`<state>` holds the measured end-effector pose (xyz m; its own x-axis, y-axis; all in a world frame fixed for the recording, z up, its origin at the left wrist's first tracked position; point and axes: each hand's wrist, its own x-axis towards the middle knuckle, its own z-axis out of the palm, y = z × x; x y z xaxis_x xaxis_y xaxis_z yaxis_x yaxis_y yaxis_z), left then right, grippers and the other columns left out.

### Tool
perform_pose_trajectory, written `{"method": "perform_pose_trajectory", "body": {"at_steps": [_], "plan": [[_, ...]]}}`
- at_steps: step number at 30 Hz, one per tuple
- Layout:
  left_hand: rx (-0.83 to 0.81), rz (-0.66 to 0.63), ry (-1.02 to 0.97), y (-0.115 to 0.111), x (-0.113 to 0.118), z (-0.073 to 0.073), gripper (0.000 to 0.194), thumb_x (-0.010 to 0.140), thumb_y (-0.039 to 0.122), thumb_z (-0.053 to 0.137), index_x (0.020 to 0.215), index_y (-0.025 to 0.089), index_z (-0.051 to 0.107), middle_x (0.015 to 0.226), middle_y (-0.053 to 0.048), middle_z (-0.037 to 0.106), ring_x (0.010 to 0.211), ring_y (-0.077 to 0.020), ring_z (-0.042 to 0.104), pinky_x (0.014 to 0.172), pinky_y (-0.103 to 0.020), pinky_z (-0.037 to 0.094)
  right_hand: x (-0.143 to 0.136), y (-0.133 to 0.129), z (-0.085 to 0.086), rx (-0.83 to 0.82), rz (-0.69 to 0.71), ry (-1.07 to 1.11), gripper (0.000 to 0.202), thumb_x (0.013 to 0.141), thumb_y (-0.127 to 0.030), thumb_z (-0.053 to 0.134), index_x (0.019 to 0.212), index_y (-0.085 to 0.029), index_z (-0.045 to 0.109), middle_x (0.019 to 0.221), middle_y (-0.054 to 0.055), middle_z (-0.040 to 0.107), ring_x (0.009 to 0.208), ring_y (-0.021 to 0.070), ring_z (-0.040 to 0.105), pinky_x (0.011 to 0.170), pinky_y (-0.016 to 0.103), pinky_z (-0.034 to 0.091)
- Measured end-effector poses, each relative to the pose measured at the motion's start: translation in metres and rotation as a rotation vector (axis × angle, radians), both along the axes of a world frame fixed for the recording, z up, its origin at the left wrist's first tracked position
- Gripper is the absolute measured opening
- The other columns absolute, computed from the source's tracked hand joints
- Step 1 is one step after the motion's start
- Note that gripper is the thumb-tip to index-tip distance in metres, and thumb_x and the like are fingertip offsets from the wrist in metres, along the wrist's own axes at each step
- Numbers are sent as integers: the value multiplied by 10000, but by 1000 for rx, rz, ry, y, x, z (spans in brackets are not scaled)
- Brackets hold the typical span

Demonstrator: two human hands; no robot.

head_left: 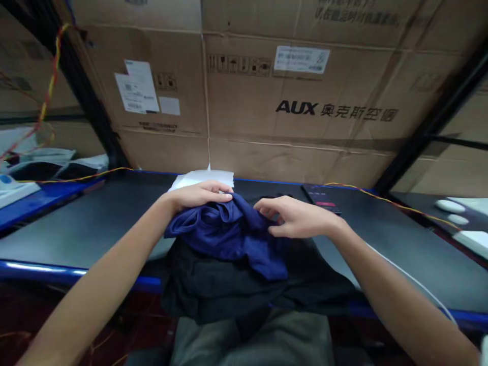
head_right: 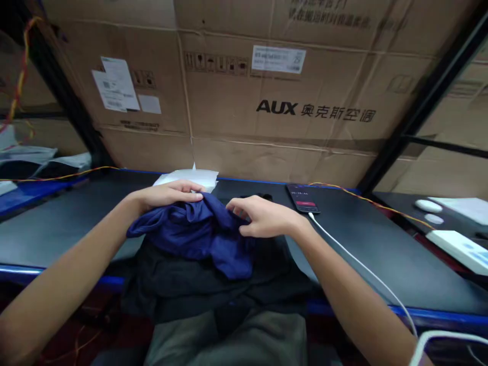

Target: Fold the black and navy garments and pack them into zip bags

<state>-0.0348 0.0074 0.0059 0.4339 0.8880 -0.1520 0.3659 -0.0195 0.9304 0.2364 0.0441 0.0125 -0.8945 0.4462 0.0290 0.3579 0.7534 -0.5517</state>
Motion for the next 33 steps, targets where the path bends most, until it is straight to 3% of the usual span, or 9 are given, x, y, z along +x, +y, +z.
{"method": "perform_pose_trajectory", "body": {"at_steps": [6, 8, 12, 17, 20, 23, 27, 29, 33], "plan": [[-85, -2, -68, -20, 8, 7, 396, 712, 531, 712, 869, 168, 736, 862, -78, 736, 745, -223, 664, 694, -326, 518, 38, 9, 25, -383, -68, 190, 392, 749, -240, 582, 1139, -206, 602, 963, 35, 716, 790, 179, 651, 673, 266, 497], [-67, -34, 9, -15, 9, 2, 416, 738, 552, 677, 908, 177, 734, 928, -79, 736, 807, -232, 664, 734, -330, 520, 43, 19, 22, -328, -114, 117, 411, 757, -258, 591, 1165, -200, 602, 951, 41, 710, 785, 176, 644, 673, 263, 494], [150, -37, 349, 3, 6, -10, 477, 847, 605, 555, 1010, 178, 693, 993, -67, 711, 906, -218, 639, 799, -310, 504, 41, 41, -5, 43, -277, -34, 297, 787, -348, 627, 1003, -147, 660, 963, 95, 701, 852, 210, 635, 778, 317, 499], [360, -164, 447, 9, 2, -13, 521, 773, 543, 692, 1160, 198, 640, 1134, -70, 679, 1028, -217, 617, 846, -280, 485, 41, 49, -25, -8, -176, -117, 460, 710, -440, 750, 1088, -189, 673, 1113, 84, 692, 1014, 246, 625, 877, 341, 482], [344, -212, 502, 6, 7, -12, 398, 771, 492, 708, 1026, 187, 696, 947, -41, 706, 884, -203, 633, 756, -273, 484, 43, 48, -23, 50, -135, -144, 281, 715, -368, 735, 922, -180, 709, 1012, 75, 697, 955, 237, 614, 860, 339, 460], [280, -143, 399, 1, 11, -11, 292, 816, 451, 654, 879, 168, 694, 806, -26, 694, 762, -181, 629, 691, -274, 491, 49, 43, -13, -54, -120, -87, 218, 779, -374, 662, 839, -164, 663, 874, 50, 672, 827, 191, 594, 763, 311, 449], [130, 48, 8, -1, 11, -12, 331, 762, 414, 707, 978, 178, 623, 821, -31, 692, 710, -169, 653, 650, -285, 532, 55, 40, -3, -225, -212, 152, 304, 791, -460, 649, 861, -170, 592, 748, 7, 611, 675, 140, 533, 629, 269, 405], [150, 165, -30, 6, 10, -19, 376, 743, 402, 717, 1020, 189, 580, 774, -6, 657, 636, -146, 630, 605, -274, 524, 53, 48, -10, -152, -321, 282, 318, 779, -472, 660, 873, -176, 594, 766, 17, 625, 691, 151, 552, 644, 274, 416], [330, 344, 284, 30, 4, -42, 388, 730, 455, 687, 984, 186, 570, 748, 8, 619, 595, -152, 596, 590, -290, 495, 42, 77, -43, 279, -573, 332, 214, 768, -377, 650, 836, -177, 614, 846, 74, 665, 807, 216, 602, 742, 328, 457]]}}
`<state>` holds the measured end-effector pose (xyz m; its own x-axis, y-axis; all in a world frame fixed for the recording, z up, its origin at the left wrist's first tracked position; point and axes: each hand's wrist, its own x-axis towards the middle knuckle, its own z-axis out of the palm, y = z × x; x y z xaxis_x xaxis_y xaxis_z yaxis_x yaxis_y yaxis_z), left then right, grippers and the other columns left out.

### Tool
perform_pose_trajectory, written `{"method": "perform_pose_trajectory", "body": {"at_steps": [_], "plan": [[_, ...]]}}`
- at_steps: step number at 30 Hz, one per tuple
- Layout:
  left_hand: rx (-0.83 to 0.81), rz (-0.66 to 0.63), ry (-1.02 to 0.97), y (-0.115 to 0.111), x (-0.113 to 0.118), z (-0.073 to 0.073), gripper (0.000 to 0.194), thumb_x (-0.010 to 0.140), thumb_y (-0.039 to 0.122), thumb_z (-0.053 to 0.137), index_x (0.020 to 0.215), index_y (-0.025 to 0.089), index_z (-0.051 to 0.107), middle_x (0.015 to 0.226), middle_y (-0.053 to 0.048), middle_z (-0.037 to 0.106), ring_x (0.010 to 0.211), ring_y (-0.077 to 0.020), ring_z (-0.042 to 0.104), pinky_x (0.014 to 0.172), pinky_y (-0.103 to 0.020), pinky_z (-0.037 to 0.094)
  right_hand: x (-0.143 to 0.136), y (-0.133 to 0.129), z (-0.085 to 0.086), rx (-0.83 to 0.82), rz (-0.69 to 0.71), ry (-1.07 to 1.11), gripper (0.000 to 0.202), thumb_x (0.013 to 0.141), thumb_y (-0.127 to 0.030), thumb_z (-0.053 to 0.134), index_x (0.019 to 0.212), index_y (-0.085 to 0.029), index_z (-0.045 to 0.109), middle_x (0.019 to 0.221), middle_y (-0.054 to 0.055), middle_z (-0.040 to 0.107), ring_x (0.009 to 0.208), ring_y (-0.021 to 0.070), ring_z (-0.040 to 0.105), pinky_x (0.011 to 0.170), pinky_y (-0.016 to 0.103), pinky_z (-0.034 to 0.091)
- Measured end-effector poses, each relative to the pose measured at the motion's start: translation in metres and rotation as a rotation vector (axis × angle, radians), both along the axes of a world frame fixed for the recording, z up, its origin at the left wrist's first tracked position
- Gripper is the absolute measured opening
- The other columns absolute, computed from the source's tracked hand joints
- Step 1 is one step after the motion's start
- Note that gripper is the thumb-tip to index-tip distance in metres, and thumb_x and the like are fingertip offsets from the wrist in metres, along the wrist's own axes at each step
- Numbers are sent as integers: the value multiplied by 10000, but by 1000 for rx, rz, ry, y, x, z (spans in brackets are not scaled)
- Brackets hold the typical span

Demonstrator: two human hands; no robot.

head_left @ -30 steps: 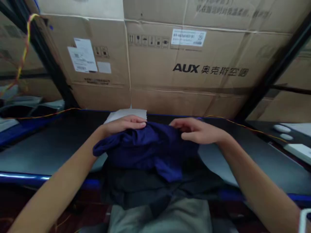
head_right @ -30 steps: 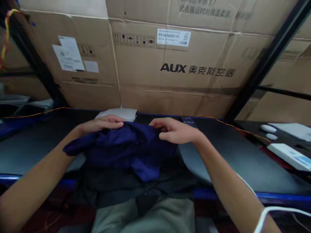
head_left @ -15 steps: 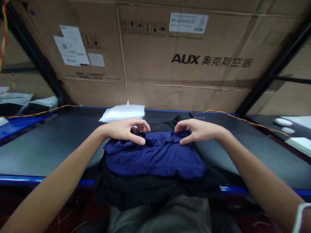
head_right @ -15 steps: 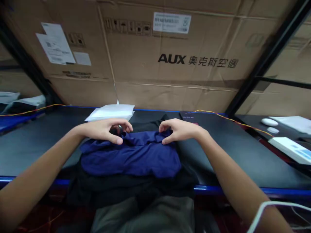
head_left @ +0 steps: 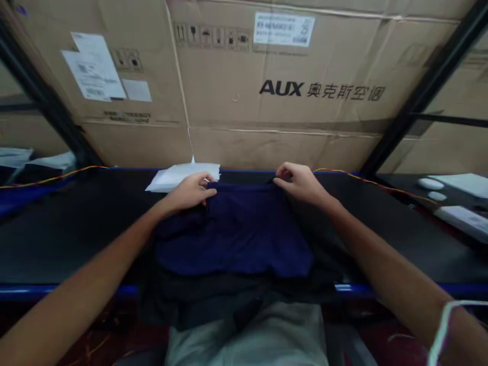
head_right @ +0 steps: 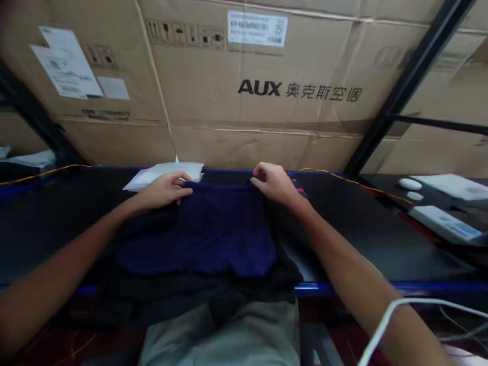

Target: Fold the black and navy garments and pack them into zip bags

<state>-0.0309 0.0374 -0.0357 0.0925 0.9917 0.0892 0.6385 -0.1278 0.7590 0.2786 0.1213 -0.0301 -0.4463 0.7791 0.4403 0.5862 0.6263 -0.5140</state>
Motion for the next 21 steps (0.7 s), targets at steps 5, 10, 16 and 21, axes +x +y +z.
{"method": "perform_pose_trajectory", "body": {"at_steps": [5, 10, 16, 21], "plan": [[194, 9, 218, 0, -12, 11, 485, 743, 558, 664, 1042, 180, 608, 1047, -85, 677, 911, -241, 645, 764, -347, 516, -3, -3, 0, 142, -13, 44, 201, 783, -359, 636, 865, -175, 635, 933, 94, 671, 886, 230, 605, 800, 334, 454], [100, -332, 291, -54, -4, 51, 362, 783, 529, 690, 979, 225, 687, 1023, -35, 700, 942, -224, 634, 862, -320, 502, -7, -65, 35, -505, 584, -253, 364, 669, -473, 792, 802, -175, 630, 723, -6, 620, 671, 137, 560, 625, 249, 447], [24, -401, 470, -104, -9, 41, 475, 685, 537, 794, 1097, 313, 718, 1272, -41, 641, 1166, -276, 575, 1028, -337, 451, -15, -92, 35, -609, 731, -555, 171, 654, -221, 755, 773, -168, 645, 658, -43, 571, 588, 93, 515, 541, 197, 413], [130, -295, 439, -97, -31, 30, 308, 864, 518, 631, 1031, 280, 735, 1217, -35, 679, 1126, -256, 608, 1039, -341, 452, 0, -73, 45, -404, 592, -372, 195, 725, -157, 575, 871, -160, 704, 796, 19, 693, 718, 154, 614, 672, 246, 478]]}}
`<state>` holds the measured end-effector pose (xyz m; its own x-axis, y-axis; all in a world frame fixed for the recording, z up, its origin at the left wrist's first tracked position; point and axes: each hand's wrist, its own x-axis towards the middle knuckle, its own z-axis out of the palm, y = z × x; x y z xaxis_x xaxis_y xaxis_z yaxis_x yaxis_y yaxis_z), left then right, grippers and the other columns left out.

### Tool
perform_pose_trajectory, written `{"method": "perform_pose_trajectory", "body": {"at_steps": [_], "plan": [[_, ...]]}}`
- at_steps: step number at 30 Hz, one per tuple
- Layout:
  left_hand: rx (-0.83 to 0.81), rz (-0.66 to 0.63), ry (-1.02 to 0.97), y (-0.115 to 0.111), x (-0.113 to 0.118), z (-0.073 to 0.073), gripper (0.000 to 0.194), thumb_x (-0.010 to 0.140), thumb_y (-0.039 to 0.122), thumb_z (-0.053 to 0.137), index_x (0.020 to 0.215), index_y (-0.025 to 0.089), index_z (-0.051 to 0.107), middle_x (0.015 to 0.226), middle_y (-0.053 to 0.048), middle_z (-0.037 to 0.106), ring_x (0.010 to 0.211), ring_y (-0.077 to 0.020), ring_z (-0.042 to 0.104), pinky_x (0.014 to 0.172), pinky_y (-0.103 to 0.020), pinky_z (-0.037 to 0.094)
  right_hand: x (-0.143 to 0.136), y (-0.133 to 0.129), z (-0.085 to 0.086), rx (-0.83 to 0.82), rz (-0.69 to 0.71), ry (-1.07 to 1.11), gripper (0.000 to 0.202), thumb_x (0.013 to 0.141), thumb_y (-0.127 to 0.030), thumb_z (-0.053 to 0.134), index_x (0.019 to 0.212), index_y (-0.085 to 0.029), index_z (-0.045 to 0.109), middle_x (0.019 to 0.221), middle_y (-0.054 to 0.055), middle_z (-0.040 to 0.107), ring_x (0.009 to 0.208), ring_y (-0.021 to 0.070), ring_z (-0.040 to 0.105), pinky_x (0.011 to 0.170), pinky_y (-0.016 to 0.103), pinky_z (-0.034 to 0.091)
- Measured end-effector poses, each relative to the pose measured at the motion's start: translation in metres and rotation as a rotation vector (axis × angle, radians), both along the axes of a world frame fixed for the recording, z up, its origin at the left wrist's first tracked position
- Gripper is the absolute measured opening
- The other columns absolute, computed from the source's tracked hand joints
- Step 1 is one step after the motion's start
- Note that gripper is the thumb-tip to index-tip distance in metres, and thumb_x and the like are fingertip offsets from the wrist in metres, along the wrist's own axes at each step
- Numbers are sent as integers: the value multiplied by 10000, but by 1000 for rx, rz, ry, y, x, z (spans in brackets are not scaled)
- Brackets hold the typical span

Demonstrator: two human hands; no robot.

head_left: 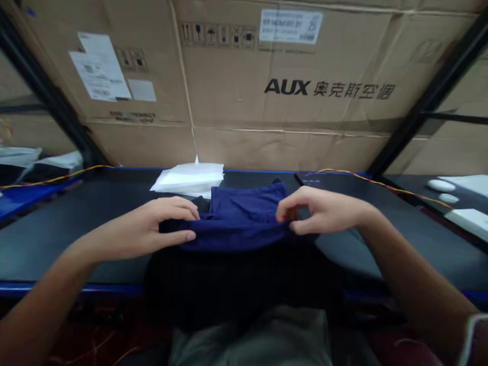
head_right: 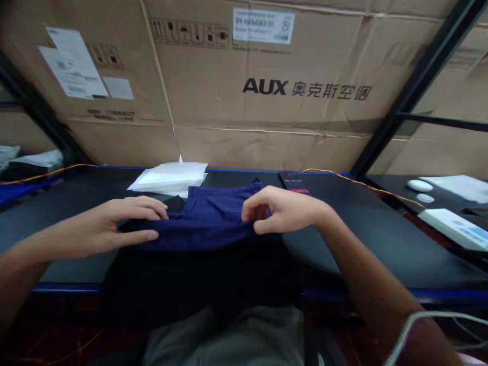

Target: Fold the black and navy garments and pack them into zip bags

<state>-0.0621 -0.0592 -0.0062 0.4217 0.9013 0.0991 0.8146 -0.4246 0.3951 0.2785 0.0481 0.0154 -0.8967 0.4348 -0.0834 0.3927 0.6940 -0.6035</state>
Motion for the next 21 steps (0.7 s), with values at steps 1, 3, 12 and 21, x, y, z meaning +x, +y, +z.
{"method": "perform_pose_trajectory", "body": {"at_steps": [1, 3, 12, 21], "plan": [[56, 32, -17, 3, -1, 0, 318, 881, 521, 606, 1029, 270, 732, 1196, -36, 690, 1114, -260, 614, 1039, -348, 453, 3, 3, 2, 78, -51, 50, 213, 739, -166, 560, 888, -163, 713, 834, 29, 712, 745, 166, 628, 687, 254, 480], [194, 118, -35, 5, 1, 0, 356, 891, 538, 584, 1075, 263, 714, 1185, -40, 698, 1121, -274, 611, 1063, -378, 435, 6, 8, 4, 228, -146, 109, 236, 767, -177, 533, 906, -175, 724, 880, 40, 734, 787, 187, 648, 727, 272, 484], [204, 96, 48, -5, 12, -3, 346, 873, 521, 612, 1052, 249, 730, 1097, -43, 735, 1047, -268, 657, 978, -373, 500, 2, 7, -7, 282, -86, 22, 540, 788, -450, 693, 1271, -218, 626, 1192, 82, 695, 1076, 261, 646, 911, 352, 495], [205, 220, -196, -2, 4, 12, 305, 849, 500, 648, 962, 240, 761, 1019, -32, 763, 978, -248, 684, 928, -349, 530, 18, 16, 7, 219, -173, 212, 311, 839, -274, 544, 1074, -153, 708, 966, 61, 738, 888, 224, 676, 810, 324, 525]]}}
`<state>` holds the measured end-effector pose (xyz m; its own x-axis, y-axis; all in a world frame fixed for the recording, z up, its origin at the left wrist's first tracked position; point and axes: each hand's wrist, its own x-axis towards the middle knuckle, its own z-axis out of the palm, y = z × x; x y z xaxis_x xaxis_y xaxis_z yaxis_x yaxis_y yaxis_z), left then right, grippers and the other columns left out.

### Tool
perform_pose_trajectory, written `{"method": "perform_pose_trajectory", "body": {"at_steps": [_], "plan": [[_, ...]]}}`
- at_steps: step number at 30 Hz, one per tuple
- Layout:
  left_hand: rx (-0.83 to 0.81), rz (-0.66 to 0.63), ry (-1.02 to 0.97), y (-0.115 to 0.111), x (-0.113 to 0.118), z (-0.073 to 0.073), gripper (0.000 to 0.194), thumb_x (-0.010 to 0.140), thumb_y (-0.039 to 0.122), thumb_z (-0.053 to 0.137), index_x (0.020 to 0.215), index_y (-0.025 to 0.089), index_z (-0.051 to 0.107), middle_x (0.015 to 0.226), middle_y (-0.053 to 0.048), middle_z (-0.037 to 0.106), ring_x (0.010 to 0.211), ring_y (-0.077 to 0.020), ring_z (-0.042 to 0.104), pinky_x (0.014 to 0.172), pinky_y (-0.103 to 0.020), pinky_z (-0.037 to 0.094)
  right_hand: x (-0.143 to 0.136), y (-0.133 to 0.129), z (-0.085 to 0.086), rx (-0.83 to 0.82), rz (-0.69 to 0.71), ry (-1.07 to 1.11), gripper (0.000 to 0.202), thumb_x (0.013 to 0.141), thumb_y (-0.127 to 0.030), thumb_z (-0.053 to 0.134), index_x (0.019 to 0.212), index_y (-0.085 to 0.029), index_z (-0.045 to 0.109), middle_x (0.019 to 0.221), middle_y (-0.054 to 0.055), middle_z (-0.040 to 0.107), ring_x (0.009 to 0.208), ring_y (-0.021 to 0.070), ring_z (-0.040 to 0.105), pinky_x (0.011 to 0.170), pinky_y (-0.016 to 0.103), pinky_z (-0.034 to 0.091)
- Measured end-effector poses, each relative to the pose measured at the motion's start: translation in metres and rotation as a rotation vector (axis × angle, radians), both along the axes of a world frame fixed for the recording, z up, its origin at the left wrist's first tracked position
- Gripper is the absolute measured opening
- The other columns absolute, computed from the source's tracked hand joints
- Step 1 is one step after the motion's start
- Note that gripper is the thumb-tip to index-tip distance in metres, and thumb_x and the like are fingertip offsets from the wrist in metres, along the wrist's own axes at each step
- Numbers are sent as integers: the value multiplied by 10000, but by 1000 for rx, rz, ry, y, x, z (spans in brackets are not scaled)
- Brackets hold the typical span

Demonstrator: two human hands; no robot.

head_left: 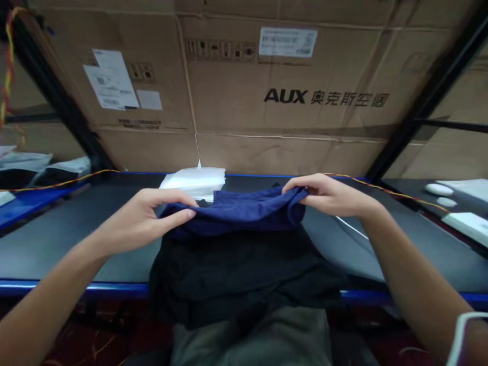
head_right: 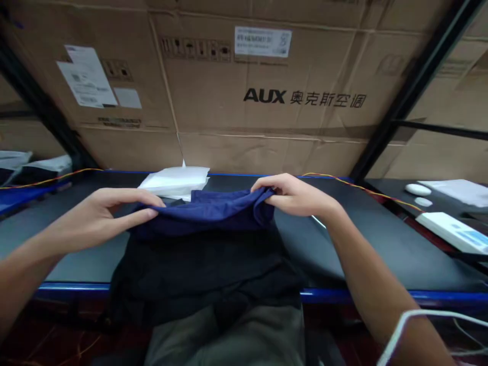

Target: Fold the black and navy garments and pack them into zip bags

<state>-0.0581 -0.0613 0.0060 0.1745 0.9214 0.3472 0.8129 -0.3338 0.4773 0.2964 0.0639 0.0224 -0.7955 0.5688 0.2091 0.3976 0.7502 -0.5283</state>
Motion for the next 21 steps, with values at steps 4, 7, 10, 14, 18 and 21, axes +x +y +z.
{"method": "perform_pose_trajectory", "body": {"at_steps": [4, 7, 10, 14, 18, 21], "plan": [[37, 13, -53, -7, 8, 8, 311, 851, 498, 648, 966, 230, 756, 974, -22, 759, 890, -223, 685, 850, -309, 548, 9, 3, 8, -154, -17, 76, 288, 837, -295, 579, 1032, -184, 759, 1048, 64, 755, 1003, 260, 685, 916, 367, 525], [20, -49, 17, -20, 19, 16, 271, 875, 452, 635, 971, 224, 743, 946, -10, 749, 858, -191, 672, 824, -273, 539, 21, 5, 15, -264, 41, 166, 271, 833, -380, 655, 989, -200, 783, 1099, 81, 748, 1062, 272, 679, 950, 374, 516], [-208, -319, 176, -36, 32, 22, 187, 898, 362, 625, 1009, 267, 741, 1004, 10, 744, 911, -159, 677, 849, -223, 527, 37, 8, 19, -360, 241, 141, 259, 801, -409, 733, 922, -188, 794, 1106, 109, 742, 1041, 253, 690, 916, 349, 529], [-413, -504, 248, -47, 38, 20, 219, 889, 351, 641, 1086, 321, 732, 1182, 6, 712, 1050, -173, 669, 920, -214, 518, 43, 8, 14, -503, 441, -117, 279, 794, -341, 763, 987, -140, 778, 1027, 124, 755, 981, 223, 708, 882, 317, 538], [-285, -282, 295, -35, 22, 2, 323, 916, 479, 575, 1164, 314, 700, 1284, -15, 670, 1162, -230, 629, 1022, -307, 492, 15, -2, -5, -526, 310, -65, 347, 813, -400, 731, 1020, -122, 745, 988, 102, 742, 912, 190, 687, 819, 293, 536], [-218, -109, 379, -20, 6, -16, 491, 895, 588, 549, 1278, 295, 638, 1359, -55, 622, 1221, -290, 594, 1067, -404, 465, -12, -12, -23, -517, 285, -84, 341, 784, -438, 743, 901, -117, 729, 841, 52, 713, 765, 139, 635, 726, 250, 508]]}}
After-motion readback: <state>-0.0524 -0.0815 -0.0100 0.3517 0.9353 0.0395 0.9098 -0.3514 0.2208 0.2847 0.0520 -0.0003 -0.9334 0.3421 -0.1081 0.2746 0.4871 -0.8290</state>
